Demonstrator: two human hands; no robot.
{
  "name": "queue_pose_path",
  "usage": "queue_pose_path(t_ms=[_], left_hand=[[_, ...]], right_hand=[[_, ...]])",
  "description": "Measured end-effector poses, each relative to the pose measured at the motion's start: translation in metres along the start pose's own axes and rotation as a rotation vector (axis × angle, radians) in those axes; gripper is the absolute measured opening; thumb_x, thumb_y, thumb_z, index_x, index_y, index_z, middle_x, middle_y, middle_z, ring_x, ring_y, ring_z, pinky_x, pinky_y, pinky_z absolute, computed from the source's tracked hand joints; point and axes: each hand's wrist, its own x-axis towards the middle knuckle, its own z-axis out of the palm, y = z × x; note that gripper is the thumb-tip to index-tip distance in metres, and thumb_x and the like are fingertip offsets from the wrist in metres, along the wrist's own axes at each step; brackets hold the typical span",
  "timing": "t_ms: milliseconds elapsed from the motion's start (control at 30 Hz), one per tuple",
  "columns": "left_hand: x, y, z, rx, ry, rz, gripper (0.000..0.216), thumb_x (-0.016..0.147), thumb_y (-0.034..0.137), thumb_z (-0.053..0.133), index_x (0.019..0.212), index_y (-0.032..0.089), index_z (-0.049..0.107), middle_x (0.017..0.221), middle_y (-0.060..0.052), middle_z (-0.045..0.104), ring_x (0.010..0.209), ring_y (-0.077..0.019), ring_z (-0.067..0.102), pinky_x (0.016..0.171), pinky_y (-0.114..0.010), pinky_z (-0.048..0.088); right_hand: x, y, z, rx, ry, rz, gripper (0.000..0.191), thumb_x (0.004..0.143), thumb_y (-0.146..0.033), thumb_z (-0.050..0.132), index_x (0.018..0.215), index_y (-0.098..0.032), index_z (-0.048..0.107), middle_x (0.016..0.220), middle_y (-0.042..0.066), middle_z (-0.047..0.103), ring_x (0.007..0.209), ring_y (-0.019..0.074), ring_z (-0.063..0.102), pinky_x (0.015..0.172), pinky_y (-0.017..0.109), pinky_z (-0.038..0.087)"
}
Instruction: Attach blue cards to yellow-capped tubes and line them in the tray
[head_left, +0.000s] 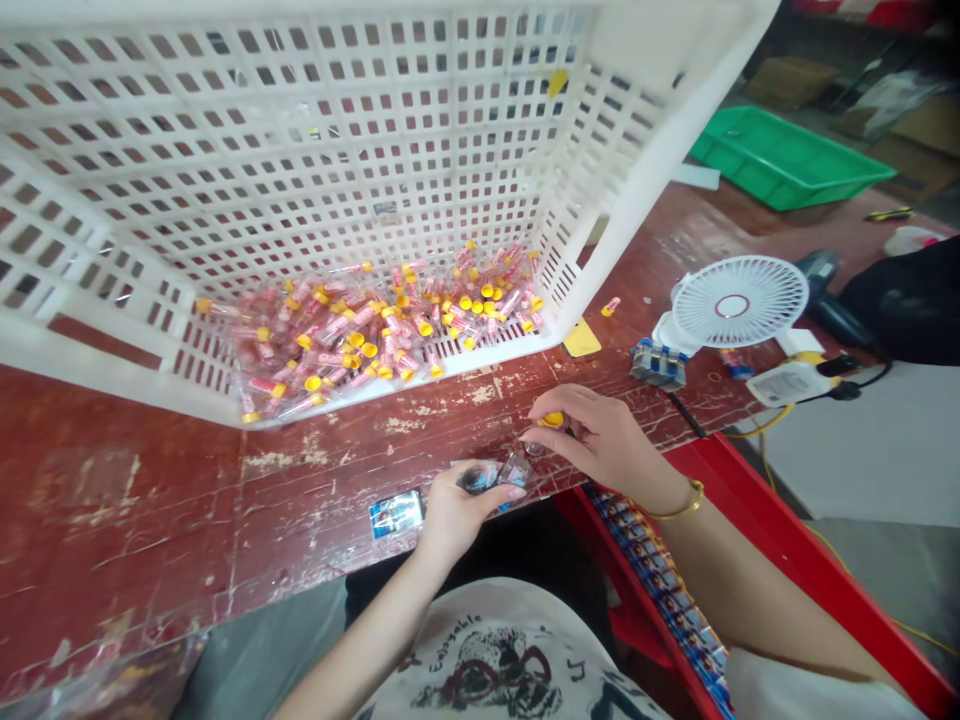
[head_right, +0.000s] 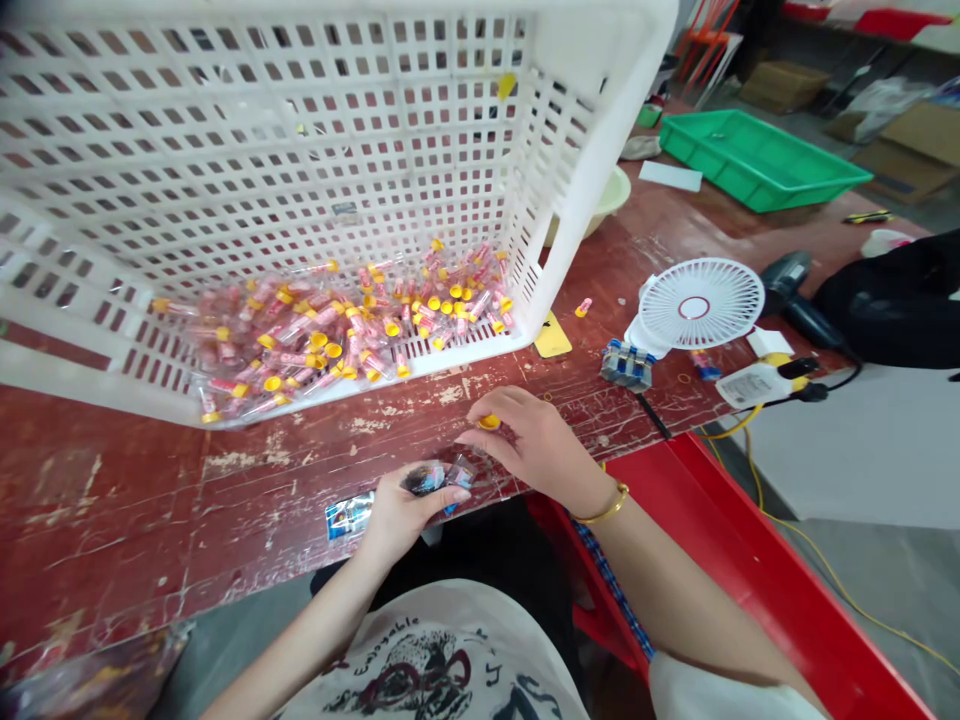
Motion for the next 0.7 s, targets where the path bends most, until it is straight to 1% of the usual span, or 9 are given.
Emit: queue_pose_path(t_ms=[67,133,233,300,367,433,500,567,700], left_hand=[[0.0,0.0,0.001,0.01,0.01,0.007,0.034,0.056,0.037,0.083,0.079,0.014,0.073,0.074,-0.004,0.071,0.07,-0.0189,0.062,0.069,-0.028,0.046],[-0.002,0.001,0.002,-0.05,0.003,-0.016,0.035,0.055,0.036,0.084,0.079,0.014,0.072,0.071,-0.002,0.07,0.068,-0.0183,0.063,0.067,-0.028,0.048],[-0.007,0.005,0.006,-0.338,-0.102,-0.156,0.034,0.059,0.036,0.082,0.082,0.013,0.071,0.072,-0.004,0.07,0.067,-0.0188,0.065,0.067,-0.03,0.052],[-0.009,0.01,0.008,-0.526,-0.189,-0.277,0.035,0.064,0.037,0.08,0.087,0.012,0.071,0.078,-0.008,0.072,0.069,-0.0204,0.068,0.067,-0.033,0.055],[-0.01,0.014,0.011,-0.638,-0.216,-0.372,0.038,0.066,0.037,0.079,0.093,0.012,0.071,0.084,-0.011,0.073,0.072,-0.0219,0.069,0.068,-0.034,0.056],[-0.007,0.018,0.014,-0.709,-0.201,-0.423,0.039,0.066,0.037,0.08,0.095,0.012,0.071,0.085,-0.012,0.073,0.073,-0.0222,0.07,0.068,-0.033,0.057],[-0.003,0.021,0.017,-0.748,-0.178,-0.439,0.039,0.066,0.036,0.08,0.095,0.011,0.071,0.083,-0.011,0.074,0.072,-0.0216,0.07,0.067,-0.031,0.056],[0.0,0.023,0.019,-0.743,-0.189,-0.433,0.039,0.066,0.037,0.08,0.094,0.011,0.071,0.08,-0.011,0.074,0.069,-0.0205,0.069,0.066,-0.03,0.056],[-0.002,0.023,0.02,-0.674,-0.258,-0.387,0.036,0.066,0.033,0.08,0.092,0.009,0.072,0.076,-0.01,0.074,0.066,-0.0188,0.069,0.065,-0.026,0.054]], right_hand=[[0.0,0.001,0.005,0.065,-0.017,0.041,0.009,0.083,-0.029,0.064,0.085,-0.02,0.059,0.082,0.002,0.064,0.079,0.0142,0.059,0.073,0.026,0.046],[0.0,0.005,0.013,0.227,-0.005,0.149,0.015,0.08,-0.033,0.066,0.084,-0.021,0.058,0.081,0.001,0.064,0.073,0.0137,0.059,0.069,0.027,0.048],[-0.002,0.018,0.028,0.539,0.097,0.359,0.026,0.075,-0.04,0.07,0.081,-0.022,0.051,0.077,0.001,0.064,0.068,0.0143,0.06,0.065,0.028,0.05],[-0.008,0.026,0.036,0.643,0.129,0.443,0.029,0.074,-0.042,0.07,0.077,-0.021,0.05,0.076,0.001,0.064,0.068,0.0151,0.061,0.066,0.03,0.051],[-0.016,0.028,0.042,0.643,0.078,0.418,0.027,0.076,-0.042,0.068,0.076,-0.02,0.052,0.081,0.003,0.063,0.074,0.016,0.061,0.069,0.031,0.051],[-0.027,0.026,0.049,0.603,0.0,0.313,0.033,0.069,-0.042,0.074,0.085,-0.021,0.055,0.097,0.006,0.06,0.087,0.0184,0.06,0.075,0.032,0.051],[-0.04,0.021,0.059,0.541,-0.02,0.243,0.062,0.054,-0.037,0.084,0.104,-0.023,0.051,0.113,0.008,0.052,0.1,0.0222,0.057,0.082,0.034,0.051],[-0.05,0.017,0.072,0.474,0.064,0.254,0.082,0.048,-0.03,0.087,0.115,-0.025,0.04,0.121,0.009,0.046,0.107,0.0243,0.054,0.087,0.036,0.049],[-0.063,0.014,0.087,0.454,0.227,0.334,0.069,0.062,-0.017,0.075,0.115,-0.026,0.032,0.114,0.009,0.045,0.098,0.0207,0.056,0.079,0.033,0.052]])
